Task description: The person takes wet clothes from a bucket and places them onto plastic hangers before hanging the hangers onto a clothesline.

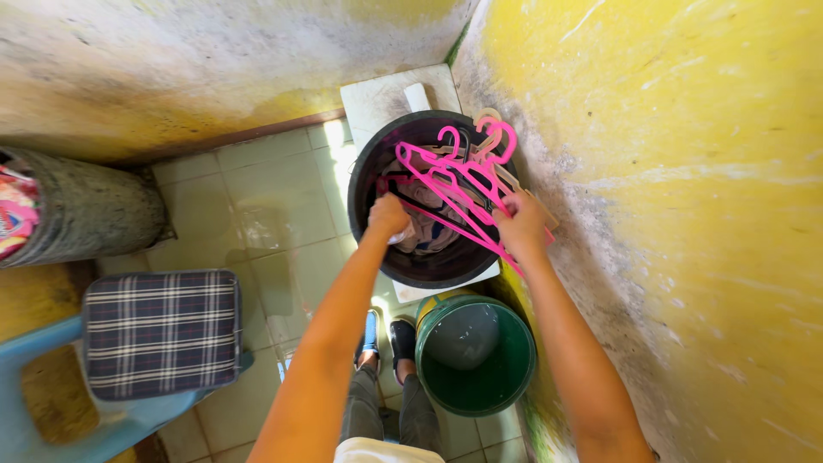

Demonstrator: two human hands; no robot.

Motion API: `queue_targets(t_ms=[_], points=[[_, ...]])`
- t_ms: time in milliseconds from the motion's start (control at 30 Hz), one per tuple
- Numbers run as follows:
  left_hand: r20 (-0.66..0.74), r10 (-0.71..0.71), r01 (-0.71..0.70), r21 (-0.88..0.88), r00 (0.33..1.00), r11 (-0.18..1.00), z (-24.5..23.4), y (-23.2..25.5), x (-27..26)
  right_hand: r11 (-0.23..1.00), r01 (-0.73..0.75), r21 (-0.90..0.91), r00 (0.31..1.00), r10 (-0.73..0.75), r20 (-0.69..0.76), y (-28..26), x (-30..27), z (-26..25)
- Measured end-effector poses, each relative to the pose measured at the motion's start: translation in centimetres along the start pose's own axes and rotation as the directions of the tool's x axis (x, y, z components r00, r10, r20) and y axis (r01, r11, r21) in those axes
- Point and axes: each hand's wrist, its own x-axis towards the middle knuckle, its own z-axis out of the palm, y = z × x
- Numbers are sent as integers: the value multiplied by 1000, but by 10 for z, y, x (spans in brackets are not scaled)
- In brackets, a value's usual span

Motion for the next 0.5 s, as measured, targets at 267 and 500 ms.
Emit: queue_targets(t_ms=[267,500], points=[[83,530,-256,-805,844,535,-153,62,-176,430,-739,518,671,394,629,-106,-36,-16],[-167,355,-222,-967,920,121,-287,55,-246,726,-422,543,880,183,439,-128,-13,-82]])
